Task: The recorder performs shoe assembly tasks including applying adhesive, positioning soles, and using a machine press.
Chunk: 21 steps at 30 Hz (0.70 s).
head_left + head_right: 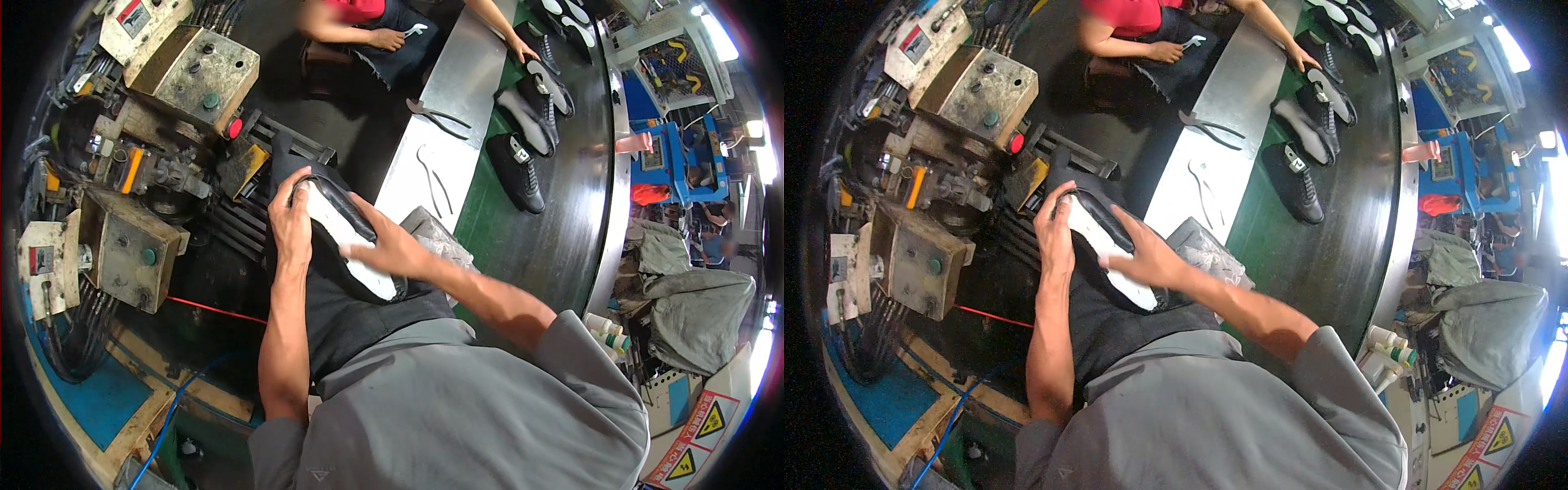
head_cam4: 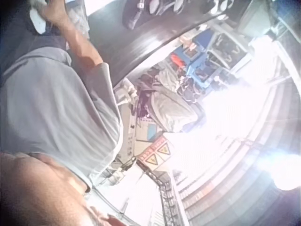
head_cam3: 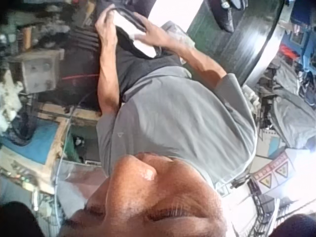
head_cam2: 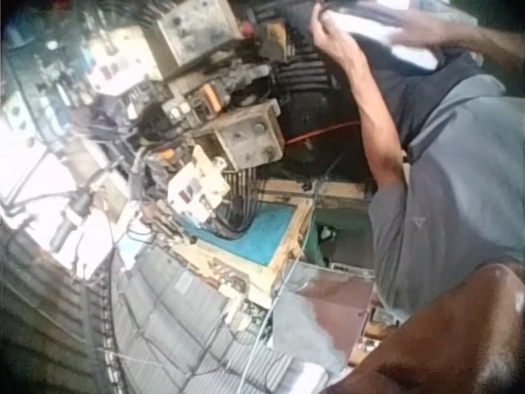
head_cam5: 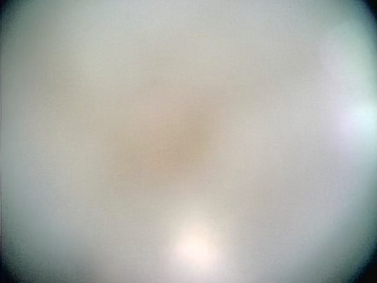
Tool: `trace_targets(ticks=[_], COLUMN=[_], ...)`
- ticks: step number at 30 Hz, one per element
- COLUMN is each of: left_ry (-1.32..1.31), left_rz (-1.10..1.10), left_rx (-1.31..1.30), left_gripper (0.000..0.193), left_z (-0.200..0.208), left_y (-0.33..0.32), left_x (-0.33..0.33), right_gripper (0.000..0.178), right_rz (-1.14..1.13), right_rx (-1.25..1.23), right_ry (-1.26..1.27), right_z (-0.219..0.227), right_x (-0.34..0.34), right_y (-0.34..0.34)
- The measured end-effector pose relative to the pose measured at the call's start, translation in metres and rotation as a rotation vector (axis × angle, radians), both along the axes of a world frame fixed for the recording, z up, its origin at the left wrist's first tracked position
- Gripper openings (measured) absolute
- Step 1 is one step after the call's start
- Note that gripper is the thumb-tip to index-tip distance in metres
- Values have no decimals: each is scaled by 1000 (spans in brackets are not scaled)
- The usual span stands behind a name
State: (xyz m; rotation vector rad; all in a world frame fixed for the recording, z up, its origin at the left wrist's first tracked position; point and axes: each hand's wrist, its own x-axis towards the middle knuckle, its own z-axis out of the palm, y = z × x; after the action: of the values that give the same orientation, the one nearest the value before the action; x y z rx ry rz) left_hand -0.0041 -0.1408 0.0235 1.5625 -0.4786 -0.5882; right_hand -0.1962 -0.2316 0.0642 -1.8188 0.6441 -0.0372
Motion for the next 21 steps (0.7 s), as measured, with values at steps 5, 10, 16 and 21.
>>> trace_targets(ticks=[5, 10, 16, 21], left_ry=[-21, -582, -581, -313], left_rz=[48, -2, -10, -147], left_rx=[114, 284, 287, 397], left_gripper=[30, 27, 25, 36], left_z=[-12, 1, -17, -32], left_y=[1, 10, 17, 62], left_x=[27, 40, 63, 94], right_gripper=[95, 78, 72, 72], right_rz=[339, 405, 400, 505], right_rx=[-771, -901, -834, -790], right_ry=[13, 19, -80, -156], right_z=[37, 23, 22, 36], right_x=[-36, -39, -28, -5], right_y=[30, 12, 2, 0])
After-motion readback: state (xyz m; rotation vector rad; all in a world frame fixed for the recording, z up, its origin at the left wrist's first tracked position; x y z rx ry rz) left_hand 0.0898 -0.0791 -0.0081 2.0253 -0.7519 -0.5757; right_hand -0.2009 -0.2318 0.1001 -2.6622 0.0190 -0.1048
